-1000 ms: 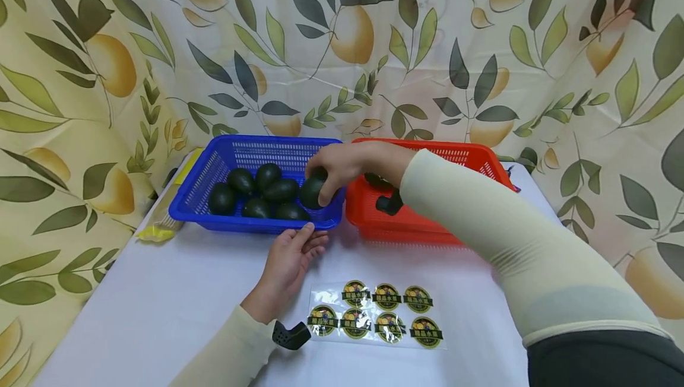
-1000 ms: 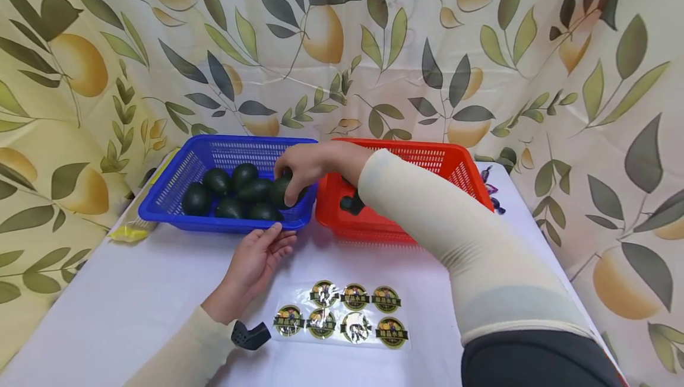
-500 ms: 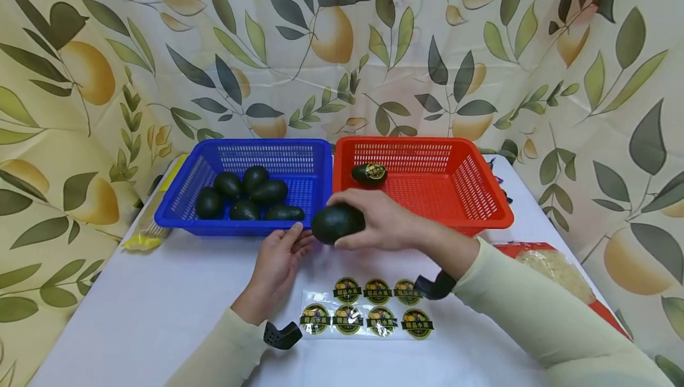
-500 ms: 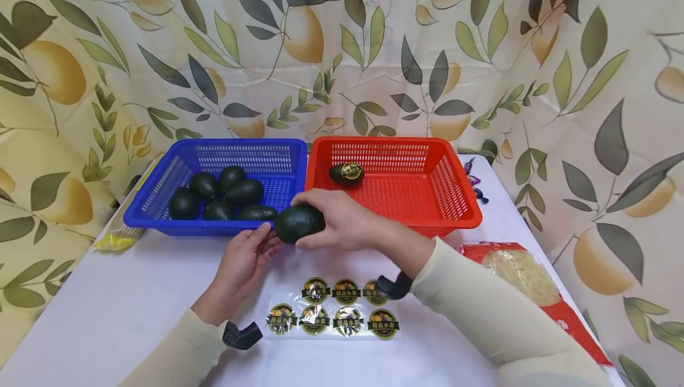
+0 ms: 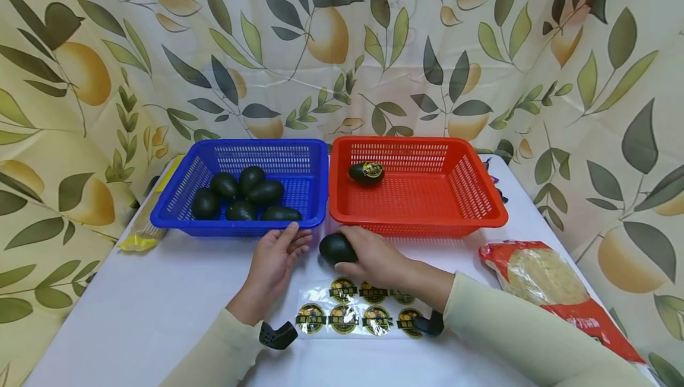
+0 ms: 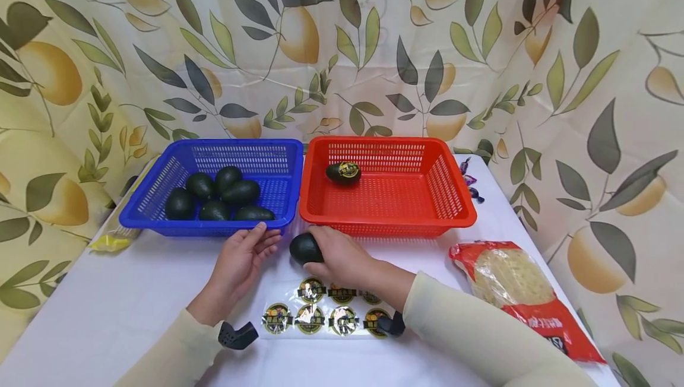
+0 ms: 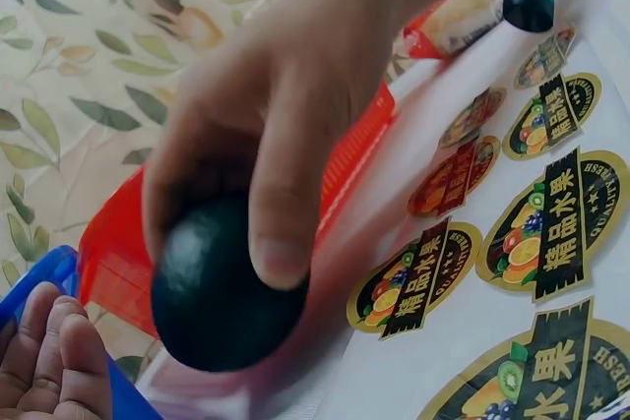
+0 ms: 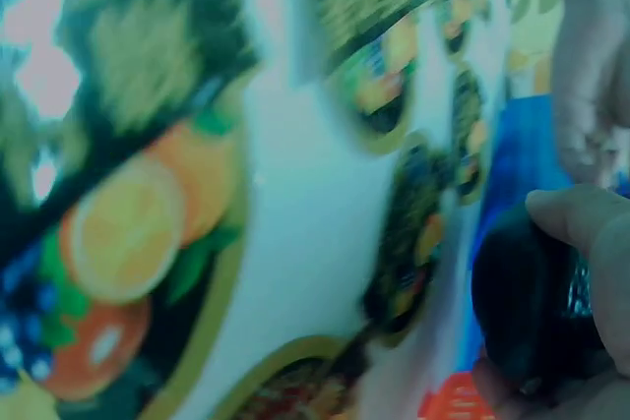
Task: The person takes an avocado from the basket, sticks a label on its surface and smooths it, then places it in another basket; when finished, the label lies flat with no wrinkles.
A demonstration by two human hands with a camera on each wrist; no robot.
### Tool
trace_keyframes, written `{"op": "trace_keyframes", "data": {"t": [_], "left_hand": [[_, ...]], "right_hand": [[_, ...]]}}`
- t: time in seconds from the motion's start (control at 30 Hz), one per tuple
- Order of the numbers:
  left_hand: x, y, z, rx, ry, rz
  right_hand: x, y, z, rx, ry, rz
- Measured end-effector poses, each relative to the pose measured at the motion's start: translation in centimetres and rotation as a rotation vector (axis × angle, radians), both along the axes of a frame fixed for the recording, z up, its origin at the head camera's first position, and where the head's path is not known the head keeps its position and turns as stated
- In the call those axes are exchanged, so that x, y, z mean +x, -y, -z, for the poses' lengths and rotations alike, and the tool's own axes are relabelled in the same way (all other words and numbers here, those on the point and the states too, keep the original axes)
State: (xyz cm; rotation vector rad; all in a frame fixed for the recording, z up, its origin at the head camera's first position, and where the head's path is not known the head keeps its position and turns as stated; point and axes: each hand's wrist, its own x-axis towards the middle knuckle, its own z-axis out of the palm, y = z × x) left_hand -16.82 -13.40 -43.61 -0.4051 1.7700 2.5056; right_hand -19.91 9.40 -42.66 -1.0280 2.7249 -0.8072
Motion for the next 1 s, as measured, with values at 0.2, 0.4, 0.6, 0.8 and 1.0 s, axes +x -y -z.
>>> {"op": "trace_keyframes", "data": {"t": [0.2, 0.4, 0.6, 0.8, 1.0], "left_hand": [[0.2, 0.1, 0.0, -0.030, 0.010, 0.001], [1.8, 0.2, 0.4, -0.560, -0.086, 0.279], [3.6, -1.0, 0.4, -1.083, -0.261, 0.574], [4.0, -1.6, 0.4, -1.294, -0.193, 0.594], [4.3, -1.5, 0.5, -1.402, -0.225, 0.598]], "right_hand": [[-0.9, 0.3, 1.2, 0.030, 0.026, 0.026], [-0.4, 0.1, 0.7, 0.102, -0.068, 0.031], [0.1, 0.0, -0.1, 0.147, -0.148, 0.028], [0.2, -0.5, -0.7, 0.171, -0.147, 0.033], [0.8, -1.1, -0.8, 0.179, -0.190, 0.059]]}}
